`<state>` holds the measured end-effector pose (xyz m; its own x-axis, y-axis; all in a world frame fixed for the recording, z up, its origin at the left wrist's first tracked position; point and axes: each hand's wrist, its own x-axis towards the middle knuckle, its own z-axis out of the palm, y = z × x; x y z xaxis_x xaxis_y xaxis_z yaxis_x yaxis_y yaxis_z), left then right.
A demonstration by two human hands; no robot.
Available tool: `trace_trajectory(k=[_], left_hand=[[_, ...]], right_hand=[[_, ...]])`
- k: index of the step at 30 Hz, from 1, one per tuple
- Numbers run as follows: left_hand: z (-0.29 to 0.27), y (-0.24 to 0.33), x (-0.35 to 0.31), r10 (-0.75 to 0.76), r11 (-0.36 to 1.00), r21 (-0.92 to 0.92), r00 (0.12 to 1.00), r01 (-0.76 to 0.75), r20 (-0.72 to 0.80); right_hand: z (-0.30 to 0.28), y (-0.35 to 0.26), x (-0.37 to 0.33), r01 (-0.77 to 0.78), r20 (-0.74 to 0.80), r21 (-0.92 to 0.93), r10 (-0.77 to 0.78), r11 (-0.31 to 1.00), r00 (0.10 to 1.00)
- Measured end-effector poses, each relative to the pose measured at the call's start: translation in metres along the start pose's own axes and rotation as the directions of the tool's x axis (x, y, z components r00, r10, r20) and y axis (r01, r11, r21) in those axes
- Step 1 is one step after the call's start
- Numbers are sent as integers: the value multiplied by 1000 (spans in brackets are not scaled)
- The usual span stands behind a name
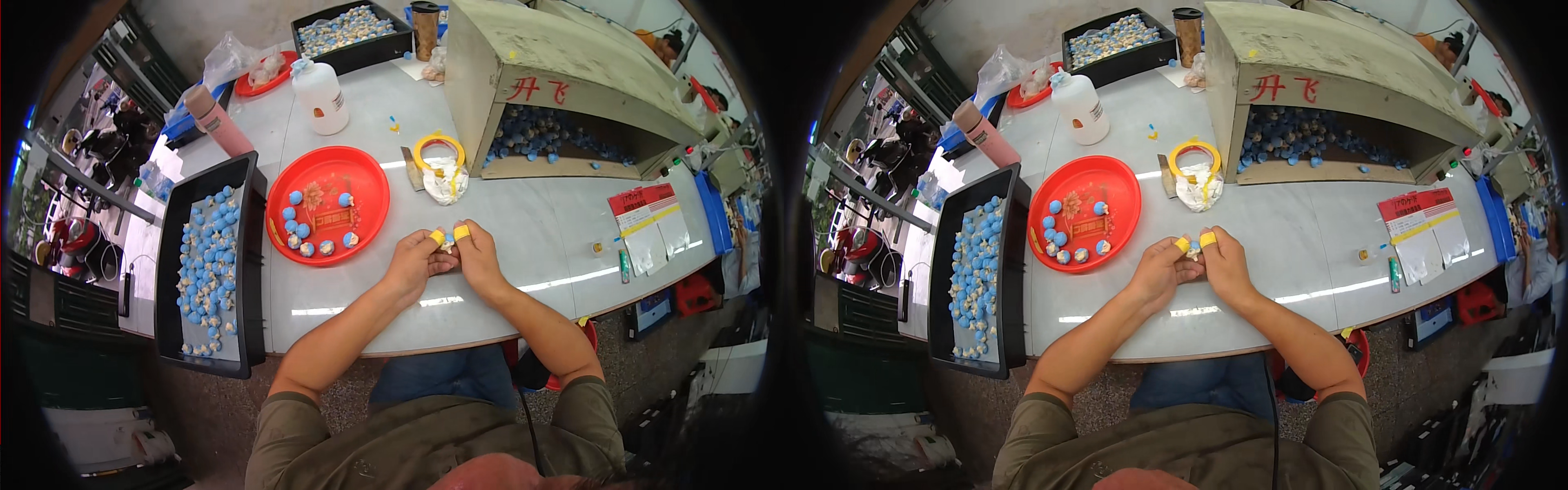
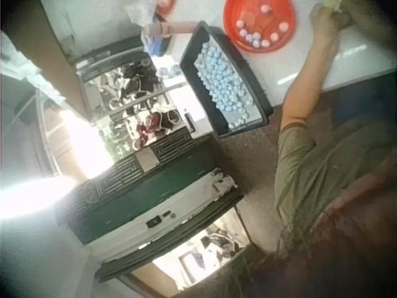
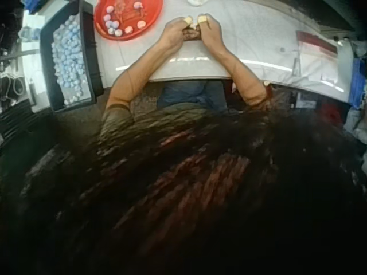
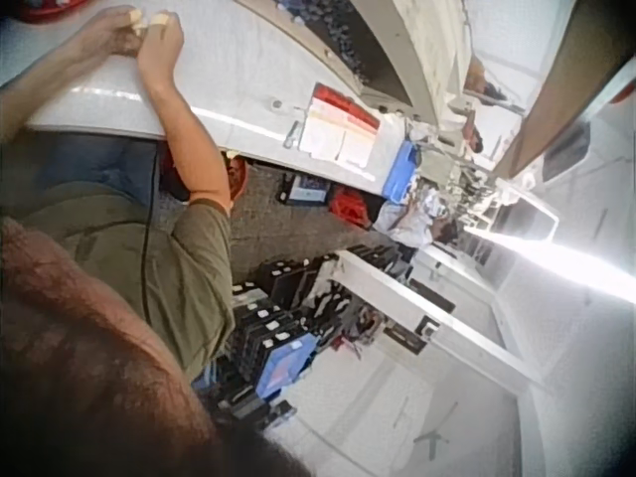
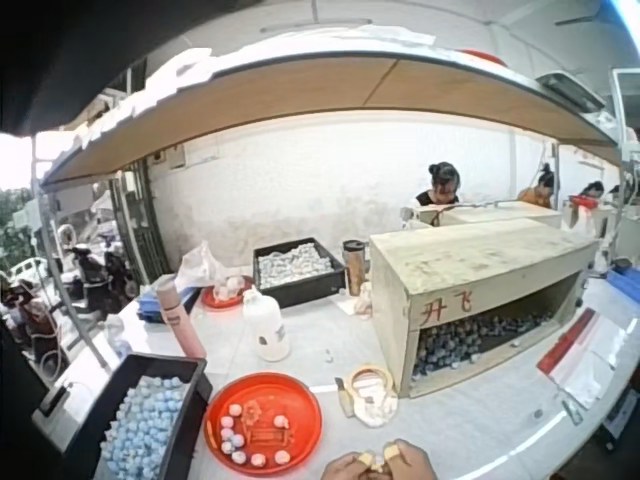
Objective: The person assembles small blue and yellow plastic toy parts by applying glue from a glue dispenser to the components and joining them together.
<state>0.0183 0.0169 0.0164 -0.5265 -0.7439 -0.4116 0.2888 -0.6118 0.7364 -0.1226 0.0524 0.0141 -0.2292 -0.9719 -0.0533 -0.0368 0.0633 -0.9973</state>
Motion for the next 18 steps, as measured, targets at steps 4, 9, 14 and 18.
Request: trace_trajectory(k=[4,9,14,18], left_hand=[[1,3,-1,-21,998,-67,1000,20,-5],[4,2,0,198,980,49,979,-195,-56],[-3,6,0,232,972,35,973,-232,5],[-11,7,4,200,971,121,978,-206,60]], right_hand=[[-15,-4,2,-145,20,151,143,978,989],[-10,4,-1,67,36,8,-68,998,997],[-12,-18,-1,-46,99,87,37,995,994],[-22,-21,2,-160,223,166,121,973,967]])
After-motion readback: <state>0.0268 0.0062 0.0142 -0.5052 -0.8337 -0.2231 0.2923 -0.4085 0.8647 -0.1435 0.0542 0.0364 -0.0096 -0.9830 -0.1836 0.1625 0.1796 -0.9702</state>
